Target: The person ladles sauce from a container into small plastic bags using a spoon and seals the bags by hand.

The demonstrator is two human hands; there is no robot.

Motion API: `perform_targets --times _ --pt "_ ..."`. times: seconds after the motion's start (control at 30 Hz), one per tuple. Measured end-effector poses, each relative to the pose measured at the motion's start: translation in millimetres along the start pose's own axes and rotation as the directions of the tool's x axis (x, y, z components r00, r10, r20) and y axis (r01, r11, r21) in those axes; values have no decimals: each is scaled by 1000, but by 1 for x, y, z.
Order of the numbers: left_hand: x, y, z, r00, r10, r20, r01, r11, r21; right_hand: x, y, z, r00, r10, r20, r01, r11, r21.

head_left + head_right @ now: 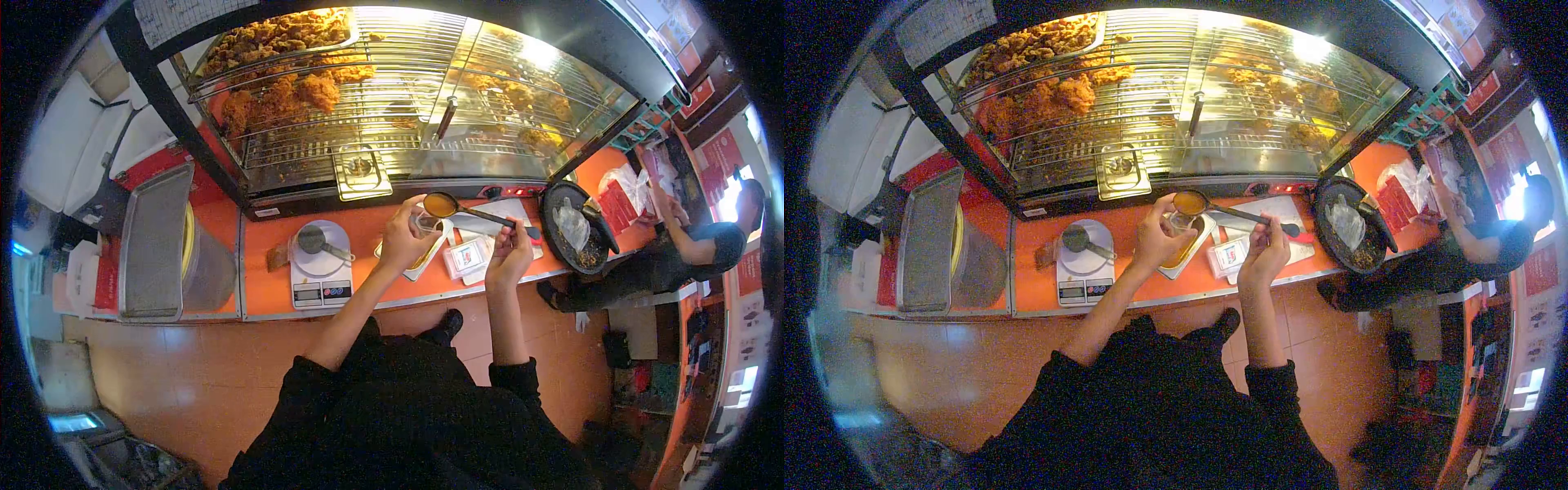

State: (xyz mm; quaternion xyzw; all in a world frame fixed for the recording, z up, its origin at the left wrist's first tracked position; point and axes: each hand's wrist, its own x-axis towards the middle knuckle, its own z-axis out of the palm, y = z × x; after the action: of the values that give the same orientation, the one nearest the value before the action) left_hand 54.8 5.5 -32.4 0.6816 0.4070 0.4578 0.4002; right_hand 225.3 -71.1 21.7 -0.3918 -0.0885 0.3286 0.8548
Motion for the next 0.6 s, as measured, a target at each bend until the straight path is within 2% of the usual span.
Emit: perform_targets --times 0.3,0.37,0.6 --pt "1 -3 4 1000 16 -13 -16 1000 -20 -6 -7 10 995 -99 -27 96 991 -97" --pt "1 -1 3 1000 19 -9 -19 1000 8 -5 -8 9 992 -125 33 128 984 -123" --pt "1 1 1 999 47 -20 -47 999 -7 -3 -7 11 985 -159 60 166 976 -142"
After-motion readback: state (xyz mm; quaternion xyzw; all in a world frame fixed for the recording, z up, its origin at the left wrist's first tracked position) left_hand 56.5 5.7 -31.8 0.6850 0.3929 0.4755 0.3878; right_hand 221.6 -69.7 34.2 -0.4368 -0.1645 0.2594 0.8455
